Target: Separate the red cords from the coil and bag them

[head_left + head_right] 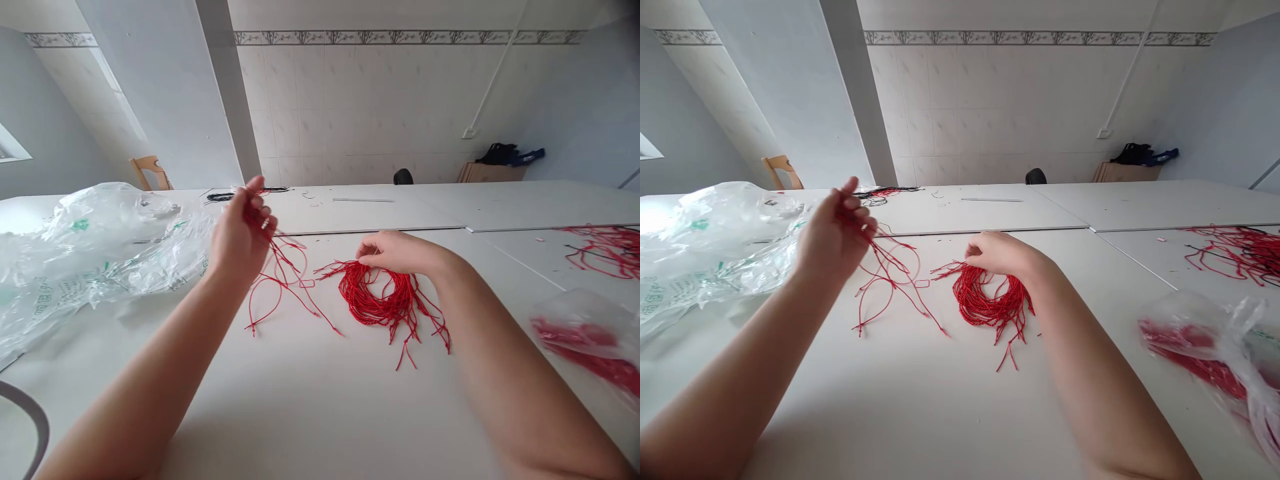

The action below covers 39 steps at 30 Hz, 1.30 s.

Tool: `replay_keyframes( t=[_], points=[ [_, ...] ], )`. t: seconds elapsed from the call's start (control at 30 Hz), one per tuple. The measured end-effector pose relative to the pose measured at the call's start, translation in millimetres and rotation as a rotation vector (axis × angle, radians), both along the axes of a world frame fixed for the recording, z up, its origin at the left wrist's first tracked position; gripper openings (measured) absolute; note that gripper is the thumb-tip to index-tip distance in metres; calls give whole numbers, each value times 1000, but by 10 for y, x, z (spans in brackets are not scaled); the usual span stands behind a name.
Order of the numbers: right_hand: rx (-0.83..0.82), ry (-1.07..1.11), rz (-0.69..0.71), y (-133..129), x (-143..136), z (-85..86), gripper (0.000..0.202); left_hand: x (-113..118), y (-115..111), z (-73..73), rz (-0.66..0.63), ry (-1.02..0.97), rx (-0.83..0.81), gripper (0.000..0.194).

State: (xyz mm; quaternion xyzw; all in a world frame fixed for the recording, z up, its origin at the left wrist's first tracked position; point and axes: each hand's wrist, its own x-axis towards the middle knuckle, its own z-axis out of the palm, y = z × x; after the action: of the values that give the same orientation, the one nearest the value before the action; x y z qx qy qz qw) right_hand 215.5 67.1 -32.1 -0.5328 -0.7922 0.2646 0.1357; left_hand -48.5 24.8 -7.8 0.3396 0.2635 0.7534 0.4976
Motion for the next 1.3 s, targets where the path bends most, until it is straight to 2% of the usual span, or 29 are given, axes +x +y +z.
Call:
replay_keyframes(
  t=[0.13,0.23,0.47,0.63,0.83,0.97,1.03,1.13,1.17,1.3],
  points=[
    [-225,-207,-59,110,-26,-163,20,-182,-88,189,-72,-78,-54,26],
    [-336,-262,-81,158,-92,-290,24,-185,-149,239,-153,-130,-121,37],
    [-378,-299,-95,223,-80,-384,28,-112,-188,235,-245,-146,-149,42],
    [-382,-314,-69,237,-149,-476,32,-108,-181,242,-242,-163,-169,33],
    [-425,-396,-64,281,-229,-558,20,-58,-197,249,-227,-187,-198,22],
    [-421,-397,-65,238,-233,-428,21,-49,-207,261,-226,-192,-200,29],
    [-394,-373,-69,202,-150,-283,21,-48,-213,272,-220,-196,-200,29],
    [-287,-286,-101,134,133,-10,17,-46,-219,287,-211,-198,-197,26],
    [-228,-225,-128,104,255,79,15,-43,-219,290,-209,-198,-194,26],
    [115,281,-263,-44,662,344,11,-21,-210,283,-208,-195,-195,28]
  ],
)
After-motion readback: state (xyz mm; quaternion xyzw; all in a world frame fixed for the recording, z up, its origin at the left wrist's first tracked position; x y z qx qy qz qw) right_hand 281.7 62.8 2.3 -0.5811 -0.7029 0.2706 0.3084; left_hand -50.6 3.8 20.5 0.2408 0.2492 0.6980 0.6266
